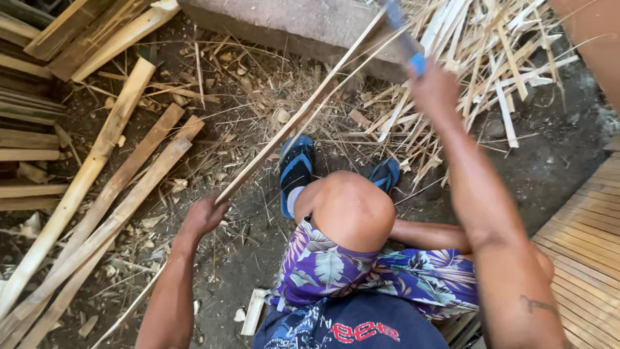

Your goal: The person sits on the ground and uses a machete to shave thin strips off a long bamboo pole. They repeatedly draw the blade along the pole's length to remove the outer layer, creating a pile of shavings.

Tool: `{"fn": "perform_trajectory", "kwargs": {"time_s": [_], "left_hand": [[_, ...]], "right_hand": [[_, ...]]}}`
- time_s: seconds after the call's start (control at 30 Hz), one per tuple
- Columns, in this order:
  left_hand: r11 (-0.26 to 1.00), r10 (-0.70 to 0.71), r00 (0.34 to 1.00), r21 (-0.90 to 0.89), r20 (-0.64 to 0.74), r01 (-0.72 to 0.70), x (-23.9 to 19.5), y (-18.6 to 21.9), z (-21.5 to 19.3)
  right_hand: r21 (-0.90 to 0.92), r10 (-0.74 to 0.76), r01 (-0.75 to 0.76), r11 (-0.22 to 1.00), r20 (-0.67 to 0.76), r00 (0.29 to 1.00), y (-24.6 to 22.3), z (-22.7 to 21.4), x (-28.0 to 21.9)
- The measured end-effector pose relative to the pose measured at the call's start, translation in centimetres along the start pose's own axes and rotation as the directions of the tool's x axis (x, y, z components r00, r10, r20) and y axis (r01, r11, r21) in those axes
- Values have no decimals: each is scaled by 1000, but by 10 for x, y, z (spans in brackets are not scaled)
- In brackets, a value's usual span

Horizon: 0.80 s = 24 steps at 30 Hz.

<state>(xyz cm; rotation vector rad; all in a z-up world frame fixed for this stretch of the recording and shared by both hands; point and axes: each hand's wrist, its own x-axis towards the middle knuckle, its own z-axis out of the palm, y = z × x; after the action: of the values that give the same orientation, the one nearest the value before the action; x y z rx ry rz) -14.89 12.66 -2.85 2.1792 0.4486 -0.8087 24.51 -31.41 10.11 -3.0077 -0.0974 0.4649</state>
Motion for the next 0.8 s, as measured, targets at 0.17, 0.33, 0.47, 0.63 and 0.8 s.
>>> {"fn": "perform_trajectory", "kwargs": {"time_s": [0.17, 0.33, 0.47, 0.63, 0.8], "left_hand": [[997, 68, 996, -26, -63, -70, 63, 72, -1], [1000, 10, 998, -7, -64, -11, 63, 62, 13], [863, 468, 798, 391, -380, -320, 58, 60, 24], [967, -162, 982, 182, -93, 177, 49, 92, 28], [979, 67, 968, 201, -240, -18, 52, 76, 55]], "right_hand": [[37, -385, 387, 921, 226, 895, -85, 105, -104], [-51, -408, 444, 895, 315, 857, -30, 105, -59], [-89, -38, 38, 995, 4, 999, 33, 3, 13], [-93, -98, 117, 989, 187, 977, -34, 23, -29], [-48, -559, 640, 767, 440, 703, -57, 116, -115]]}}
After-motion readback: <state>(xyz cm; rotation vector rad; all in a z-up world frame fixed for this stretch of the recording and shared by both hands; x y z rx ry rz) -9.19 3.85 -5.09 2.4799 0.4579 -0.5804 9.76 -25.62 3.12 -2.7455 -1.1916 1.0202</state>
